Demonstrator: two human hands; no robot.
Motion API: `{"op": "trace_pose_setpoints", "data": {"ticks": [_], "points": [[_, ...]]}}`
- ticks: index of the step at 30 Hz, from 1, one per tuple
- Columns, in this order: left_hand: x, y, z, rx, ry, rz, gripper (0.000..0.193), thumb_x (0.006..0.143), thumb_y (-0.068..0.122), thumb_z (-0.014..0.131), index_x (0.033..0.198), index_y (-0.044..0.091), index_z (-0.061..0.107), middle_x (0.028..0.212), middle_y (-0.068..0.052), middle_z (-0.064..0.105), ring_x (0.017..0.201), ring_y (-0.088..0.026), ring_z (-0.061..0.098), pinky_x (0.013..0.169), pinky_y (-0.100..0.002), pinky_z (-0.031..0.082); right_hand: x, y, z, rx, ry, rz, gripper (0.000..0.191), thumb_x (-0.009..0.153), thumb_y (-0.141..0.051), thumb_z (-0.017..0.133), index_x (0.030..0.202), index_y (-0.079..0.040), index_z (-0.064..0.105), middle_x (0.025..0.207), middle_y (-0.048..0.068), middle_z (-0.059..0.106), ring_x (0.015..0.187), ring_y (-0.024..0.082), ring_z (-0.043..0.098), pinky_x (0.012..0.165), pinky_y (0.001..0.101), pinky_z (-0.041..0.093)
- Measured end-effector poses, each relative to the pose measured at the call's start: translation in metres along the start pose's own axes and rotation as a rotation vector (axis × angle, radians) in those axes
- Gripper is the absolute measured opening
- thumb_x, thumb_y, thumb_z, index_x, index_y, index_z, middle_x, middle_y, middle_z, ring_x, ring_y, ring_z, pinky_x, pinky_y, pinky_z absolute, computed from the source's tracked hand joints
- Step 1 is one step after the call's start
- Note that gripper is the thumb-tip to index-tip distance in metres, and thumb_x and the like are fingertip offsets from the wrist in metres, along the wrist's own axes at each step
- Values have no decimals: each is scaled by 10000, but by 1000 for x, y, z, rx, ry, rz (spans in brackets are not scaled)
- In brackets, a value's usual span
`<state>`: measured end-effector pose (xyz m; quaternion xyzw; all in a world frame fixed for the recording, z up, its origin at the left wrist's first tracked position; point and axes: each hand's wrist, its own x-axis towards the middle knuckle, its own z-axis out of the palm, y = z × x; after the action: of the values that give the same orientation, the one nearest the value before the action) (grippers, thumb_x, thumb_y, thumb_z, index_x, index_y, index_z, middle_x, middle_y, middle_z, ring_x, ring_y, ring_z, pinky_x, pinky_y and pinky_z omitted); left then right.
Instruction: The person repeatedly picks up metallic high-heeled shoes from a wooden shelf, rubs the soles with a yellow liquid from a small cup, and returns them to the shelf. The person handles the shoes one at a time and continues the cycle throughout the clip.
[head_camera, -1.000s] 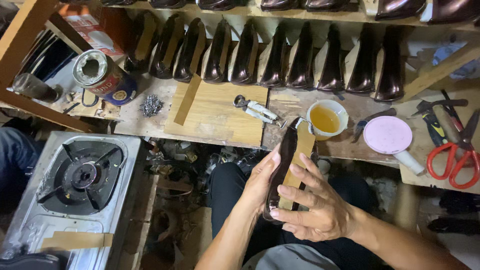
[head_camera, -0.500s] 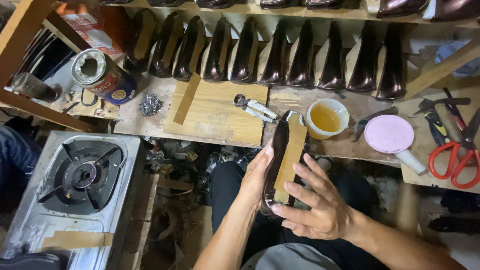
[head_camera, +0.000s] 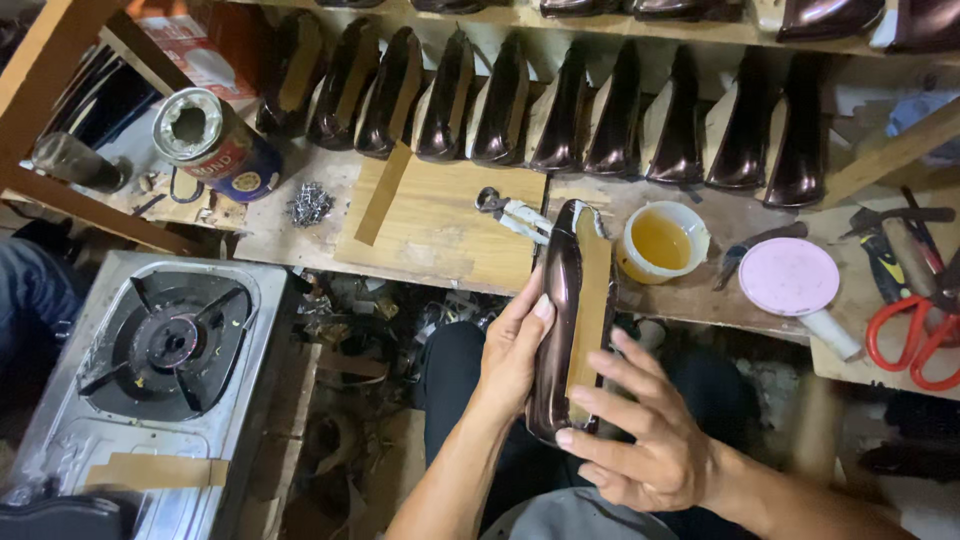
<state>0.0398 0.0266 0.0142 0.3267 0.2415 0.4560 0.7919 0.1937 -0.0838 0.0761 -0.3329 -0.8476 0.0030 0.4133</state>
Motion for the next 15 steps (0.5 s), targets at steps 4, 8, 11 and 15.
{"op": "trace_pose_setpoints", "data": {"ticks": [4, 8, 11, 15], "points": [[4, 0, -2, 93, 8, 34, 560, 1025, 142, 578, 1556, 31, 441, 1426, -103, 615, 1209, -137, 604, 1022, -294, 503, 5, -2, -3, -4, 18, 23, 250, 947, -283, 659, 1121, -139, 767, 1398, 124, 535, 1411, 395, 456, 1206, 674, 329], [0, 1, -3, 92, -4, 33, 583, 1019, 158, 591, 1562, 20, 432, 1433, -110, 615, 1219, -145, 609, 1031, -302, 503, 11, 2, -3, -49, 6, 12, 270, 944, -291, 670, 1137, -136, 776, 1406, 138, 530, 1402, 399, 443, 1202, 657, 310], [-7, 1, -6, -41, -61, 40, 645, 1005, 234, 613, 1570, 9, 396, 1478, -101, 586, 1285, -157, 606, 1081, -307, 497, 12, 1, -6, -55, 76, 43, 260, 943, -273, 655, 1132, -129, 761, 1420, 140, 517, 1425, 389, 436, 1236, 639, 308], [-9, 4, -15, -241, -57, 46, 738, 1044, 349, 651, 1612, -47, 395, 1465, -197, 580, 1242, -252, 618, 1043, -380, 510, 9, 26, -13, -191, 141, 113, 236, 938, -265, 695, 1102, -104, 747, 1448, 165, 515, 1425, 364, 433, 1252, 612, 274]]}}
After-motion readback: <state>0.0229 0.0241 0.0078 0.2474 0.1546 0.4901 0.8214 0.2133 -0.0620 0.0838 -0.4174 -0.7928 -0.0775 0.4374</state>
